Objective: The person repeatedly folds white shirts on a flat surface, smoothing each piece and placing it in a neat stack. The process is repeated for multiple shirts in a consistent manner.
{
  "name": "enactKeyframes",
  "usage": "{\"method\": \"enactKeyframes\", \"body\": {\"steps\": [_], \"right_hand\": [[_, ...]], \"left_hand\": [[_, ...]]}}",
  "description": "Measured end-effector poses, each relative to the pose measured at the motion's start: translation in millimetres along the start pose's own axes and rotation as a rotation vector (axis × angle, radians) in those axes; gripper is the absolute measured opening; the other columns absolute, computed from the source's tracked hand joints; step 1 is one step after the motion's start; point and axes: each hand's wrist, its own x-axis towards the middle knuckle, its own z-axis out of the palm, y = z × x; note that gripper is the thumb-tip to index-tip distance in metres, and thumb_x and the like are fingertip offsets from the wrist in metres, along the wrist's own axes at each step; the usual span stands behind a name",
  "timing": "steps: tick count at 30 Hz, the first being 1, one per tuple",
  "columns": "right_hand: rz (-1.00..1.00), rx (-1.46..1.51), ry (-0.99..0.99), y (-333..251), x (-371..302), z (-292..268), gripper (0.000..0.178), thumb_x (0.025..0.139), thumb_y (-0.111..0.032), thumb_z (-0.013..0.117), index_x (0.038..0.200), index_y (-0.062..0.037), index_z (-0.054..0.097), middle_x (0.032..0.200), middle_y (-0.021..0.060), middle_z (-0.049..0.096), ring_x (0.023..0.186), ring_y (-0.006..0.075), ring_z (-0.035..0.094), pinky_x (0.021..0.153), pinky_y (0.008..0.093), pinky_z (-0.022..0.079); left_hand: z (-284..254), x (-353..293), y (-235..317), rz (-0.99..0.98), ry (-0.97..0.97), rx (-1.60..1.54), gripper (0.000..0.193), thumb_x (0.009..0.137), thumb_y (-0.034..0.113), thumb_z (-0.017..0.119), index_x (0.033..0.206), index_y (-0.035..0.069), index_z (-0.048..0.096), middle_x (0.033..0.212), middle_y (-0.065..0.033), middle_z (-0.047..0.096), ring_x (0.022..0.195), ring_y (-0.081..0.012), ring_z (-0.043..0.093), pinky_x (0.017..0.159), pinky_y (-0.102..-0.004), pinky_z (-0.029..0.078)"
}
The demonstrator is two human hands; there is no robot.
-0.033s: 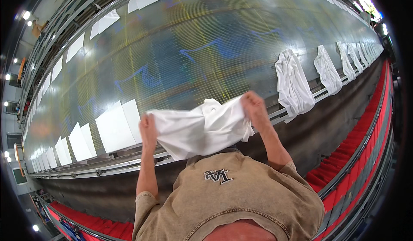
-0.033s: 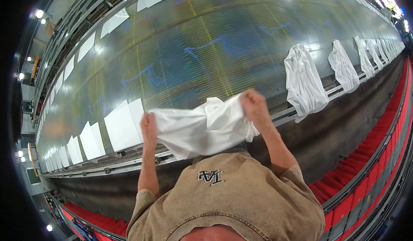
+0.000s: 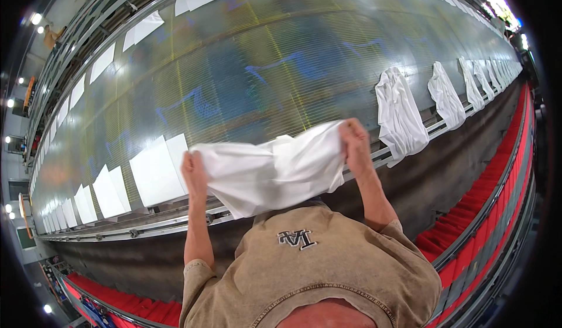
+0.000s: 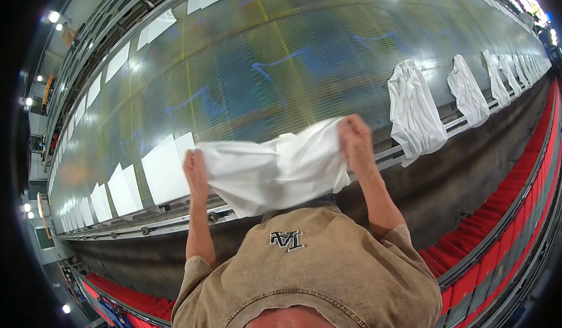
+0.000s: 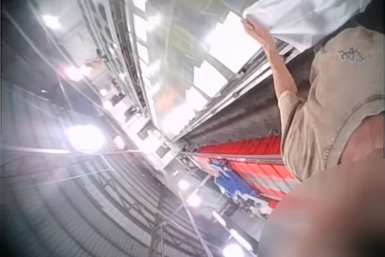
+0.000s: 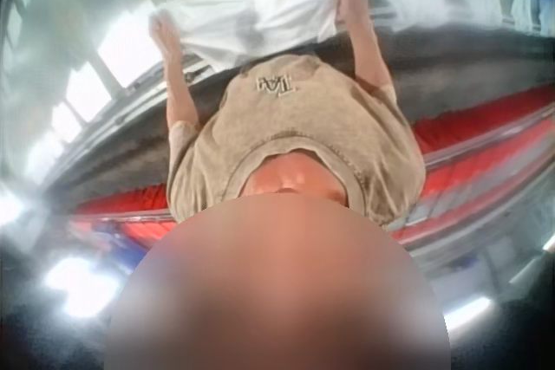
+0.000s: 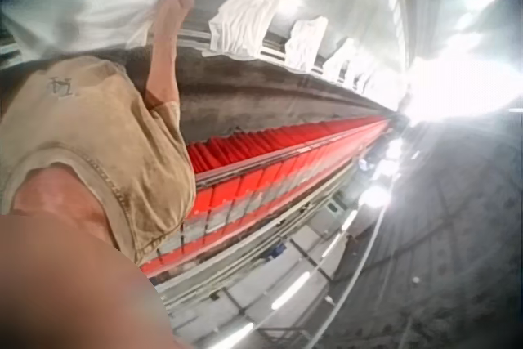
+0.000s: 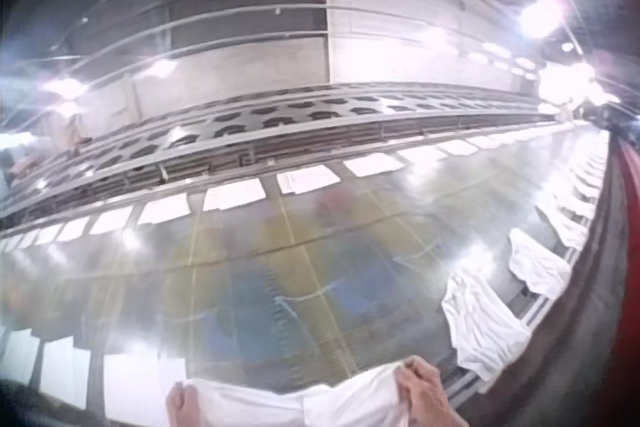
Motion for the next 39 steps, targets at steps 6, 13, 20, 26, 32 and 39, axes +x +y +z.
{"method": "enactKeyframes", "body": {"steps": [6, 13, 20, 26, 32, 39], "right_hand": [[0.178, 0.158, 0.437, 33.2, -4.9, -41.7, 0.011, 0.095, -0.016, 0.068, 0.093, -0.0057, 0.065, 0.085, -0.0029, 0.058, 0.078, 0.0077, 0.053, 0.070, 0.0245, 0.043], [0.422, -0.014, 0.135, 55.4, -2.5, -50.7, 0.022, 0.090, -0.022, 0.077, 0.101, -0.0043, 0.069, 0.089, -0.0005, 0.064, 0.081, 0.0093, 0.059, 0.073, 0.0259, 0.047], [0.594, -0.172, -0.042, 57.1, 20.0, -58.5, 0.017, 0.087, -0.015, 0.078, 0.095, -0.0020, 0.070, 0.085, 0.0031, 0.066, 0.077, 0.0122, 0.060, 0.069, 0.0293, 0.050], [0.421, 0.123, -0.038, 53.9, 18.5, -67.1, 0.013, 0.086, -0.009, 0.076, 0.093, -0.0010, 0.069, 0.085, 0.0010, 0.066, 0.078, 0.0107, 0.059, 0.073, 0.0260, 0.047], [0.482, -0.024, -0.031, 51.0, 19.4, -63.4, 0.014, 0.086, -0.009, 0.076, 0.095, -0.0024, 0.068, 0.087, -0.0007, 0.064, 0.078, 0.0085, 0.058, 0.073, 0.0245, 0.045], [0.210, 0.125, 0.152, 32.0, -11.5, -38.3, 0.008, 0.095, -0.013, 0.070, 0.095, -0.0056, 0.067, 0.088, -0.0030, 0.063, 0.082, 0.0050, 0.055, 0.077, 0.0225, 0.044]], "left_hand": [[-28.0, -3.1, -49.6, -0.417, 0.174, -0.346, 0.029, 0.104, 0.029, 0.057, 0.102, 0.001, 0.062, 0.089, -0.0036, 0.062, 0.083, -0.0140, 0.059, 0.073, -0.0312, 0.051], [-21.9, -36.7, -55.8, -0.728, -0.060, -0.370, 0.053, 0.099, 0.025, 0.069, 0.136, -0.010, 0.053, 0.129, -0.0204, 0.064, 0.113, -0.0305, 0.066, 0.096, -0.0434, 0.055], [-18.9, -54.5, -26.9, -0.800, -0.125, -0.027, 0.073, 0.080, 0.013, 0.085, 0.136, -0.012, 0.045, 0.123, -0.0195, 0.064, 0.108, -0.0314, 0.067, 0.096, -0.0453, 0.056], [-27.5, -52.8, -34.4, -0.860, -0.078, -0.617, 0.066, 0.086, 0.007, 0.078, 0.139, -0.009, 0.042, 0.126, -0.0209, 0.062, 0.110, -0.0319, 0.067, 0.092, -0.0480, 0.058], [-10.4, -50.8, -37.9, -0.854, -0.149, -0.323, 0.057, 0.093, 0.015, 0.074, 0.138, -0.006, 0.046, 0.127, -0.0198, 0.062, 0.110, -0.0305, 0.066, 0.094, -0.0478, 0.057], [-27.5, -25.0, -8.2, -0.670, 0.003, -0.535, 0.028, 0.093, 0.016, 0.074, 0.114, 0.000, 0.065, 0.105, -0.0088, 0.071, 0.096, -0.0222, 0.070, 0.084, -0.0379, 0.058]]}}
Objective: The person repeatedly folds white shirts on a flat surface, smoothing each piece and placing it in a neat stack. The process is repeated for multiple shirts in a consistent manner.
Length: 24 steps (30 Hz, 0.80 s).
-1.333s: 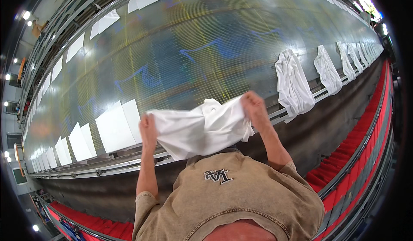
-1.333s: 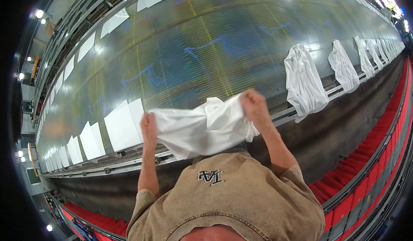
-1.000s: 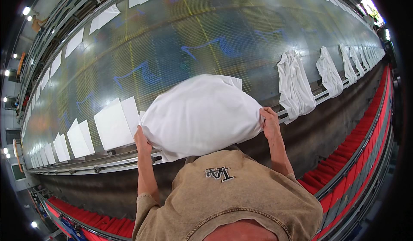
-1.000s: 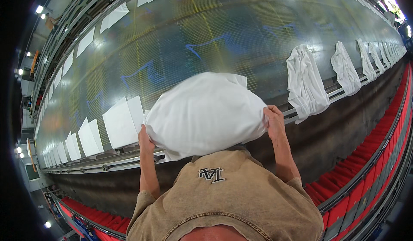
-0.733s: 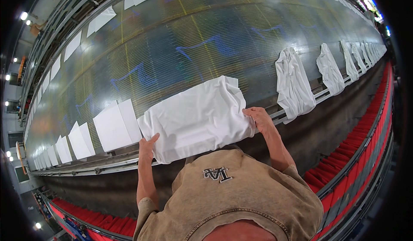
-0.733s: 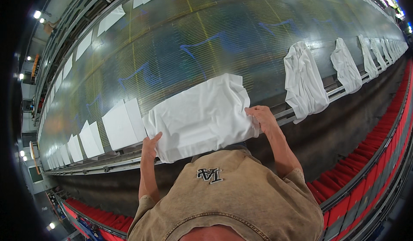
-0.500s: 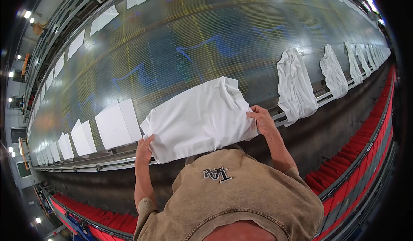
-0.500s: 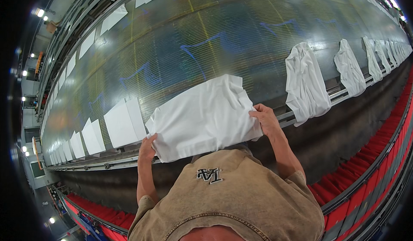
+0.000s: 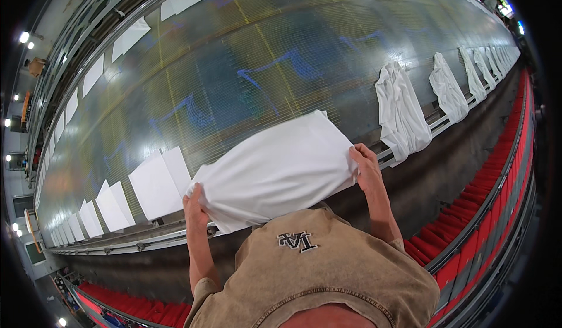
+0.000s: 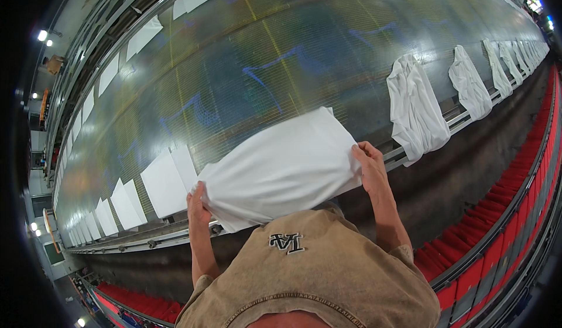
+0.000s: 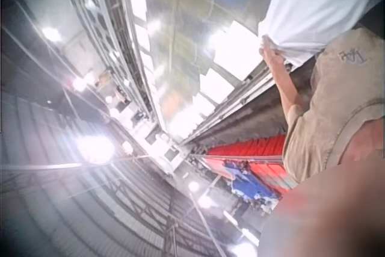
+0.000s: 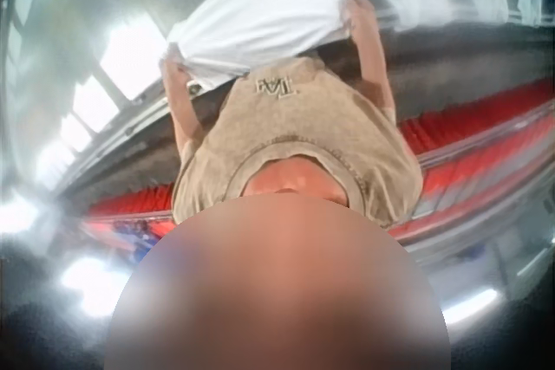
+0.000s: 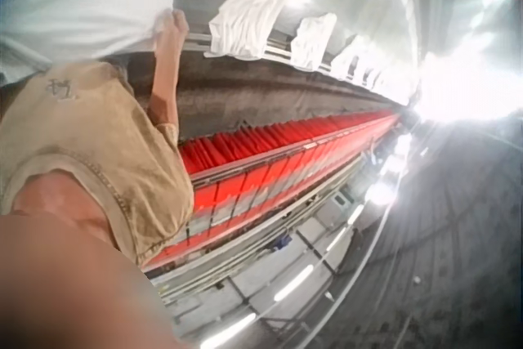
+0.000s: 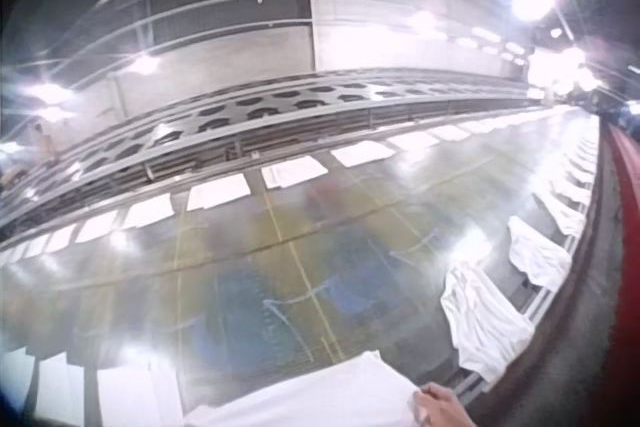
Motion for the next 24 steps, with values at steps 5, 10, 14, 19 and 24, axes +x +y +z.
{"method": "enactKeyframes", "body": {"steps": [5, 10, 14, 19, 24], "right_hand": [[-0.132, 0.131, 0.021, -13.9, -16.1, 33.4, 0.007, 0.098, -0.014, 0.068, 0.096, -0.0073, 0.066, 0.089, -0.0042, 0.063, 0.086, 0.0036, 0.055, 0.079, 0.0222, 0.044], [-0.196, 0.167, 0.014, -13.6, 27.4, 86.3, 0.012, 0.101, -0.018, 0.066, 0.097, -0.0077, 0.065, 0.088, -0.0051, 0.062, 0.084, 0.0034, 0.054, 0.077, 0.0219, 0.044], [-0.303, 0.207, -0.008, -11.0, 51.9, 114.6, 0.015, 0.103, -0.022, 0.065, 0.099, -0.0078, 0.064, 0.085, -0.0066, 0.059, 0.078, 0.0025, 0.051, 0.071, 0.0209, 0.042], [-0.338, 0.210, 0.021, 12.5, 62.2, 127.8, 0.017, 0.103, -0.023, 0.064, 0.101, -0.0062, 0.064, 0.084, -0.0073, 0.057, 0.074, 0.0022, 0.046, 0.066, 0.0201, 0.039], [-0.063, -0.025, 0.154, 55.4, 68.2, 122.3, 0.016, 0.098, -0.019, 0.065, 0.096, -0.0030, 0.066, 0.081, -0.0049, 0.057, 0.070, 0.0032, 0.045, 0.058, 0.0234, 0.037]], "left_hand": [[-3.0, 12.4, 48.6, 0.111, 0.049, 0.017, 0.019, 0.094, 0.016, 0.074, 0.106, 0.005, 0.065, 0.102, -0.0068, 0.071, 0.092, -0.0197, 0.070, 0.080, -0.0364, 0.059], [4.4, 54.8, 80.5, 0.204, 0.063, 0.027, 0.027, 0.095, 0.017, 0.071, 0.117, 0.004, 0.063, 0.107, -0.0084, 0.069, 0.097, -0.0208, 0.069, 0.083, -0.0371, 0.059], [-6.1, 87.3, 94.0, 0.338, -0.037, -0.077, 0.034, 0.098, 0.021, 0.068, 0.124, 0.002, 0.060, 0.118, -0.0108, 0.068, 0.106, -0.0220, 0.068, 0.089, -0.0377, 0.059], [-36.8, 115.5, 74.2, 0.318, 0.012, -0.037, 0.038, 0.099, 0.019, 0.066, 0.131, 0.000, 0.058, 0.126, -0.0126, 0.066, 0.112, -0.0247, 0.066, 0.094, -0.0398, 0.057], [-62.8, 126.7, 39.7, 0.210, 0.071, 0.031, 0.043, 0.098, 0.015, 0.066, 0.137, -0.002, 0.055, 0.130, -0.0137, 0.065, 0.115, -0.0270, 0.065, 0.096, -0.0419, 0.056]]}}
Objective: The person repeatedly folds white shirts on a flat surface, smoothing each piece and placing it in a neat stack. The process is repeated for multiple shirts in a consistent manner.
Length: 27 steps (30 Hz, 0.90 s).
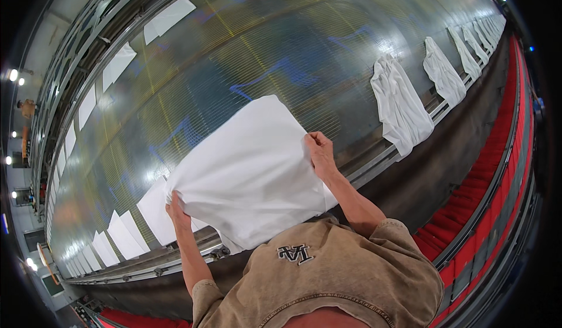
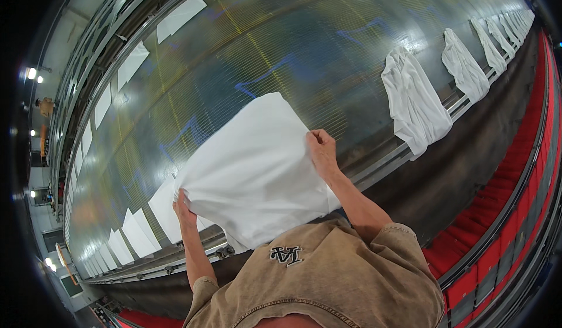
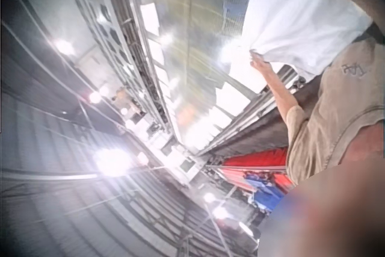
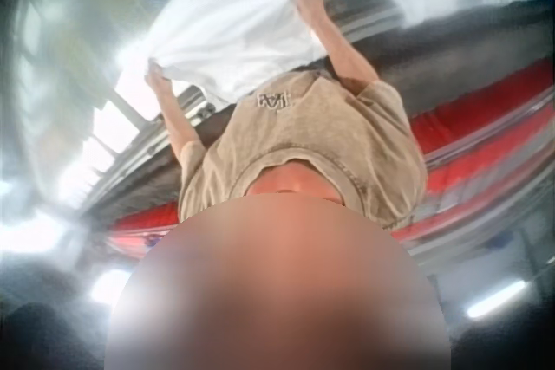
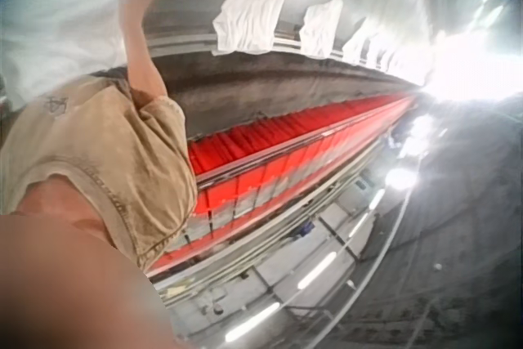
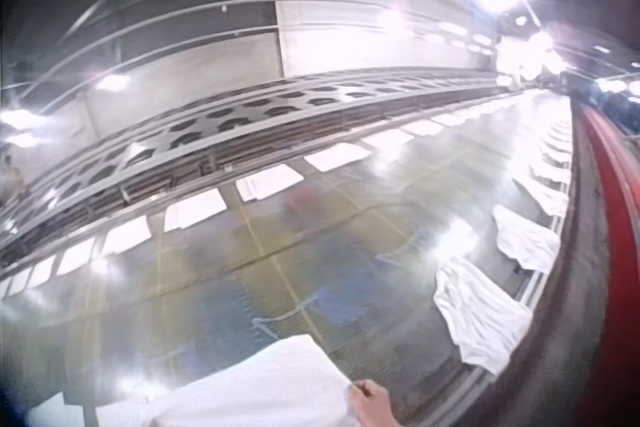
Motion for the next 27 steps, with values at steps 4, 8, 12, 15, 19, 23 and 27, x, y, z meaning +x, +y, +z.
{"method": "enactKeyframes", "body": {"steps": [4, 8, 12, 15, 19, 23, 27], "right_hand": [[-0.009, -0.106, 0.027, 25.1, 2.2, -4.8, 0.018, 0.097, -0.022, 0.066, 0.095, -0.0035, 0.066, 0.076, -0.0040, 0.056, 0.061, 0.0047, 0.044, 0.047, 0.0259, 0.034], [0.001, -0.202, 0.045, 32.5, -1.3, -14.0, 0.019, 0.094, -0.019, 0.067, 0.091, 0.0000, 0.066, 0.075, -0.0004, 0.059, 0.067, 0.0074, 0.051, 0.057, 0.0278, 0.042], [0.154, -0.207, 0.036, 28.6, -8.9, -20.3, 0.021, 0.091, -0.019, 0.068, 0.089, 0.0022, 0.067, 0.077, 0.0043, 0.065, 0.072, 0.0112, 0.058, 0.067, 0.0309, 0.049], [0.119, -0.366, 0.053, 23.7, -13.9, -20.5, 0.021, 0.088, -0.018, 0.068, 0.087, 0.0029, 0.068, 0.079, 0.0083, 0.069, 0.074, 0.0156, 0.062, 0.072, 0.0336, 0.052], [0.061, -0.477, 0.061, 18.7, -18.5, -24.4, 0.021, 0.086, -0.017, 0.067, 0.086, 0.0038, 0.069, 0.083, 0.0126, 0.072, 0.076, 0.0207, 0.066, 0.075, 0.0361, 0.053], [0.048, -0.510, 0.035, 16.8, -19.3, -28.2, 0.022, 0.086, -0.018, 0.068, 0.086, 0.0041, 0.069, 0.082, 0.0142, 0.072, 0.077, 0.0230, 0.068, 0.076, 0.0377, 0.053], [0.038, -0.539, 0.028, 16.9, -20.5, -29.9, 0.022, 0.085, -0.018, 0.069, 0.085, 0.0042, 0.069, 0.081, 0.0147, 0.072, 0.077, 0.0237, 0.068, 0.075, 0.0381, 0.053]], "left_hand": [[-9.2, -3.4, -11.5, -0.030, 0.071, 0.053, 0.050, 0.095, 0.016, 0.071, 0.137, -0.004, 0.053, 0.128, -0.0163, 0.064, 0.115, -0.0299, 0.065, 0.096, -0.0442, 0.056], [-12.0, -8.8, -11.6, -0.050, 0.092, 0.077, 0.056, 0.093, 0.017, 0.074, 0.138, -0.007, 0.050, 0.128, -0.0181, 0.063, 0.115, -0.0311, 0.064, 0.096, -0.0459, 0.056], [-16.8, -9.1, -12.0, -0.081, 0.213, 0.122, 0.058, 0.093, 0.017, 0.074, 0.138, -0.008, 0.047, 0.128, -0.0192, 0.062, 0.115, -0.0323, 0.064, 0.094, -0.0479, 0.058], [-28.1, -9.4, -9.6, -0.080, 0.095, 0.127, 0.059, 0.093, 0.017, 0.074, 0.138, -0.008, 0.046, 0.128, -0.0199, 0.062, 0.114, -0.0333, 0.065, 0.093, -0.0496, 0.059], [-38.9, -13.1, -12.6, -0.113, 0.131, 0.141, 0.057, 0.093, 0.017, 0.075, 0.137, -0.007, 0.049, 0.127, -0.0190, 0.063, 0.111, -0.0332, 0.066, 0.091, -0.0498, 0.059], [-41.3, -14.6, -14.1, -0.121, 0.098, 0.141, 0.054, 0.092, 0.017, 0.075, 0.136, -0.005, 0.051, 0.125, -0.0177, 0.064, 0.109, -0.0326, 0.067, 0.088, -0.0491, 0.059], [-42.1, -15.5, -14.3, -0.134, 0.130, 0.185, 0.056, 0.092, 0.018, 0.075, 0.137, -0.004, 0.051, 0.124, -0.0172, 0.065, 0.108, -0.0324, 0.067, 0.089, -0.0483, 0.059]]}}
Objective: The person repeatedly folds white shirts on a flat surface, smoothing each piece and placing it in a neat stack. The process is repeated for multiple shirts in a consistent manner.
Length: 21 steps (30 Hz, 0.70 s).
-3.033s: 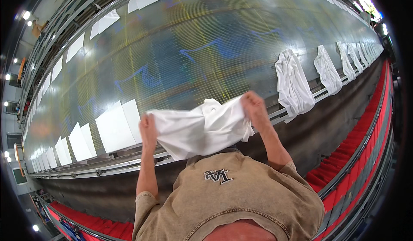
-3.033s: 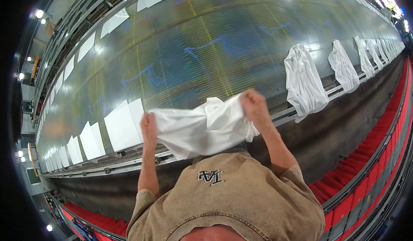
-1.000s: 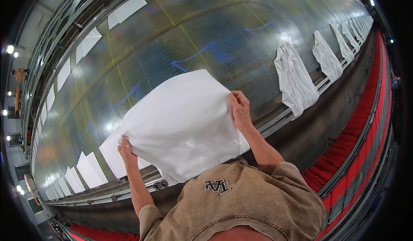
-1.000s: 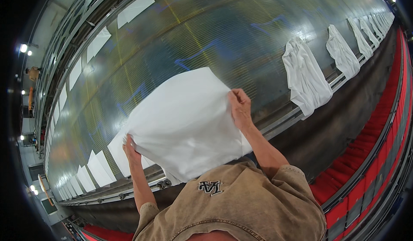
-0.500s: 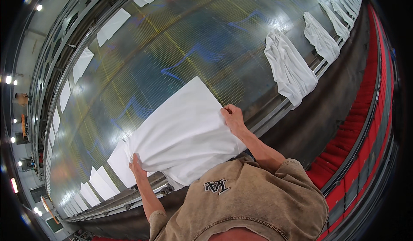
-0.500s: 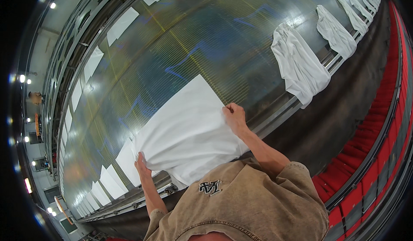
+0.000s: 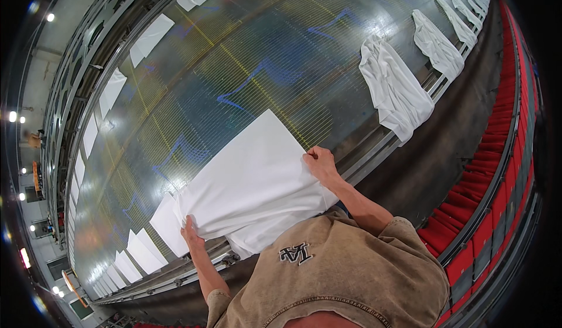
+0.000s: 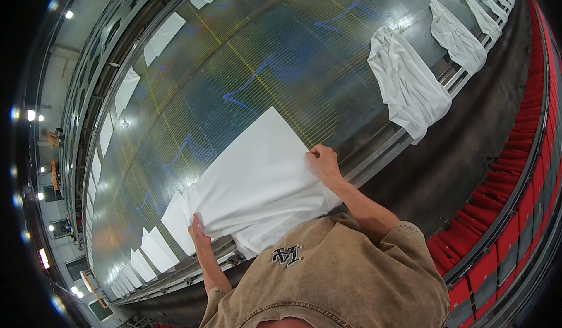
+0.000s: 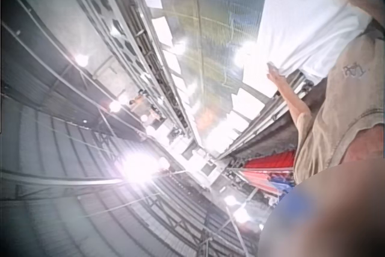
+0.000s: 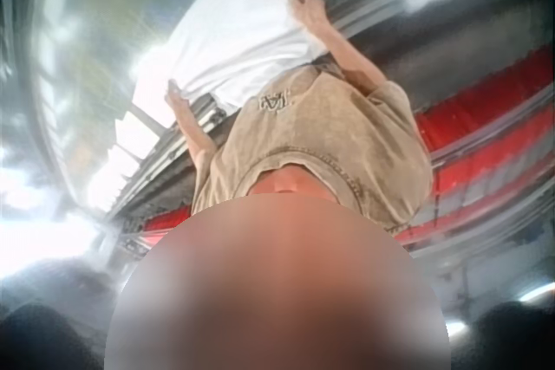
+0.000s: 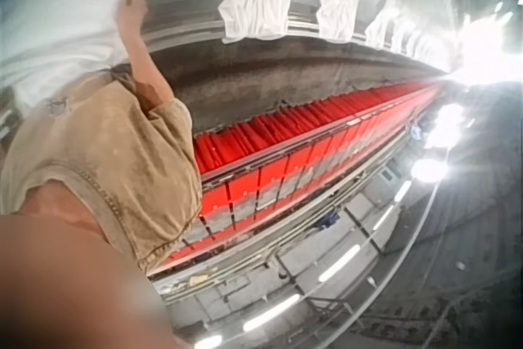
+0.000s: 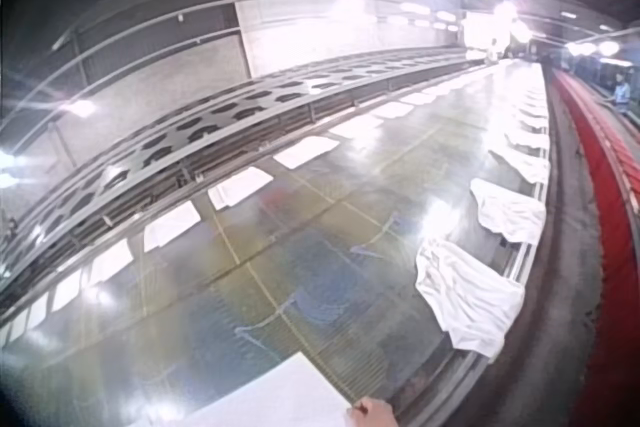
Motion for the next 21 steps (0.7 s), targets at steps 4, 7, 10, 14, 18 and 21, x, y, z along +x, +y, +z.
{"method": "enactKeyframes", "body": {"steps": [4, 7, 10, 14, 18, 21], "right_hand": [[-0.036, -0.018, 0.012, 1.6, -0.4, -0.7, 0.022, 0.084, -0.017, 0.069, 0.084, 0.0042, 0.068, 0.080, 0.0148, 0.072, 0.076, 0.0241, 0.068, 0.075, 0.0384, 0.053], [-0.040, -0.019, 0.005, 3.6, 0.8, -0.7, 0.021, 0.084, -0.017, 0.069, 0.084, 0.0040, 0.069, 0.079, 0.0151, 0.071, 0.075, 0.0245, 0.068, 0.074, 0.0385, 0.053], [-0.050, -0.027, -0.004, 5.8, 2.2, -0.7, 0.022, 0.084, -0.018, 0.070, 0.085, 0.0040, 0.069, 0.079, 0.0146, 0.071, 0.075, 0.0232, 0.068, 0.073, 0.0377, 0.053], [-0.064, -0.051, -0.013, 7.8, 3.2, -1.5, 0.025, 0.085, -0.020, 0.072, 0.088, 0.0043, 0.069, 0.081, 0.0133, 0.072, 0.074, 0.0202, 0.066, 0.070, 0.0359, 0.053], [-0.079, -0.056, -0.024, 8.0, 4.3, -1.9, 0.025, 0.084, -0.020, 0.074, 0.087, 0.0044, 0.069, 0.081, 0.0137, 0.072, 0.074, 0.0209, 0.067, 0.070, 0.0361, 0.053], [-0.078, -0.040, -0.005, 7.7, 3.6, -1.3, 0.021, 0.081, -0.017, 0.071, 0.081, 0.0031, 0.068, 0.080, 0.0150, 0.071, 0.076, 0.0265, 0.068, 0.075, 0.0386, 0.054]], "left_hand": [[-2.2, -0.7, -2.0, 0.016, -0.023, -0.003, 0.056, 0.092, 0.020, 0.075, 0.138, -0.003, 0.052, 0.125, -0.0160, 0.065, 0.108, -0.0314, 0.067, 0.090, -0.0469, 0.059], [-4.0, -1.3, -4.6, 0.020, -0.010, 0.000, 0.056, 0.092, 0.020, 0.075, 0.138, -0.002, 0.053, 0.125, -0.0152, 0.066, 0.108, -0.0309, 0.067, 0.090, -0.0465, 0.058], [-6.4, -2.6, -6.3, 0.004, -0.008, 0.006, 0.055, 0.092, 0.020, 0.075, 0.138, -0.002, 0.054, 0.125, -0.0148, 0.066, 0.108, -0.0306, 0.067, 0.089, -0.0465, 0.058], [-8.0, -3.7, -7.6, 0.004, -0.013, 0.020, 0.055, 0.091, 0.020, 0.076, 0.137, -0.002, 0.055, 0.123, -0.0141, 0.066, 0.107, -0.0301, 0.067, 0.089, -0.0461, 0.058], [-6.4, -3.6, -7.8, 0.020, -0.010, 0.031, 0.055, 0.091, 0.021, 0.076, 0.135, -0.002, 0.054, 0.121, -0.0144, 0.067, 0.106, -0.0296, 0.067, 0.088, -0.0458, 0.058], [-5.2, -5.2, -6.9, -0.001, -0.002, 0.057, 0.055, 0.091, 0.022, 0.076, 0.135, -0.002, 0.054, 0.121, -0.0149, 0.066, 0.106, -0.0294, 0.067, 0.088, -0.0456, 0.058]]}}
